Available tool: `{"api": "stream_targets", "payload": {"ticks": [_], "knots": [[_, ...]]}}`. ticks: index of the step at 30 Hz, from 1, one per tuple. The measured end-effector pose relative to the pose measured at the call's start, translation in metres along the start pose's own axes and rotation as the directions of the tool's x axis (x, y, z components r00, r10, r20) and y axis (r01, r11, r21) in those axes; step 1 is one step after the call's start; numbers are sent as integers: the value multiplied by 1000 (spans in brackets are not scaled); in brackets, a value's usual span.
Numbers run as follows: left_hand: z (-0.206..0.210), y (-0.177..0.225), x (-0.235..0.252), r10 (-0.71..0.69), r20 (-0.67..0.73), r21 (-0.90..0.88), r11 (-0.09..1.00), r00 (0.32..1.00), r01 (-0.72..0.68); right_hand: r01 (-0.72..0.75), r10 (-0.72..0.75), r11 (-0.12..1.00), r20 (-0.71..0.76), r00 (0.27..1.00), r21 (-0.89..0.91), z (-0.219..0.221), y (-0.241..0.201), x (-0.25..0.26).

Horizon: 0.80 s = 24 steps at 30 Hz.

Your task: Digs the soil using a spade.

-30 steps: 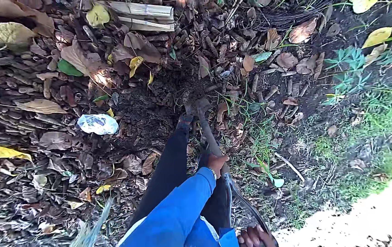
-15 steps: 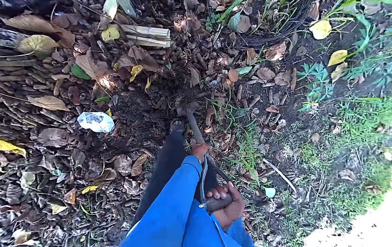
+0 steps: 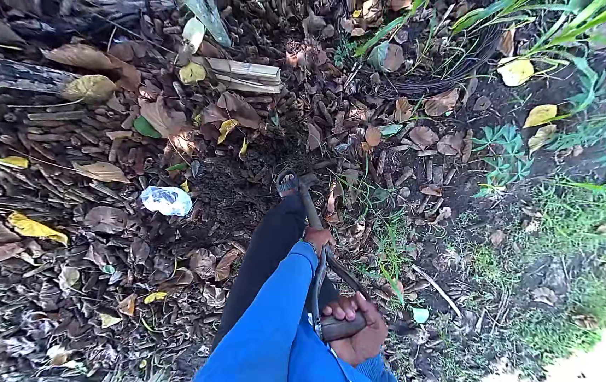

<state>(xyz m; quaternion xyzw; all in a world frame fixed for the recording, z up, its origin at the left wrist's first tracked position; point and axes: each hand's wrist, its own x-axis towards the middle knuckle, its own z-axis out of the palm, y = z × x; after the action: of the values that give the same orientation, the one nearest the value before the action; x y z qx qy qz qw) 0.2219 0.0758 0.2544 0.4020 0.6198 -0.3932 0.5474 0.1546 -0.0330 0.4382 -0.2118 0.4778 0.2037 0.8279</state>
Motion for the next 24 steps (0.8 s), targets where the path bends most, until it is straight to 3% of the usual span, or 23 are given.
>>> {"api": "stream_targets", "payload": {"ticks": [6,10,14,17,20,24], "knots": [[-2,53,5,-88,18,-14,996,996,89,39,-39,999,-2,999,-14,60,-9,29],[-12,119,23,-81,96,-55,995,992,87,103,-102,995,201,974,7,96,-6,92],[-17,128,25,-68,108,-145,986,992,84,99,-94,995,229,969,-10,110,-9,103],[1,91,34,-27,104,-214,976,994,49,77,-47,991,264,963,-106,64,-27,92],[40,19,55,-7,118,-180,983,993,29,56,-19,984,208,978,-171,-43,-56,77],[81,-88,69,8,95,39,999,995,-12,53,-106,965,-200,974,-256,-179,-60,57]]}}
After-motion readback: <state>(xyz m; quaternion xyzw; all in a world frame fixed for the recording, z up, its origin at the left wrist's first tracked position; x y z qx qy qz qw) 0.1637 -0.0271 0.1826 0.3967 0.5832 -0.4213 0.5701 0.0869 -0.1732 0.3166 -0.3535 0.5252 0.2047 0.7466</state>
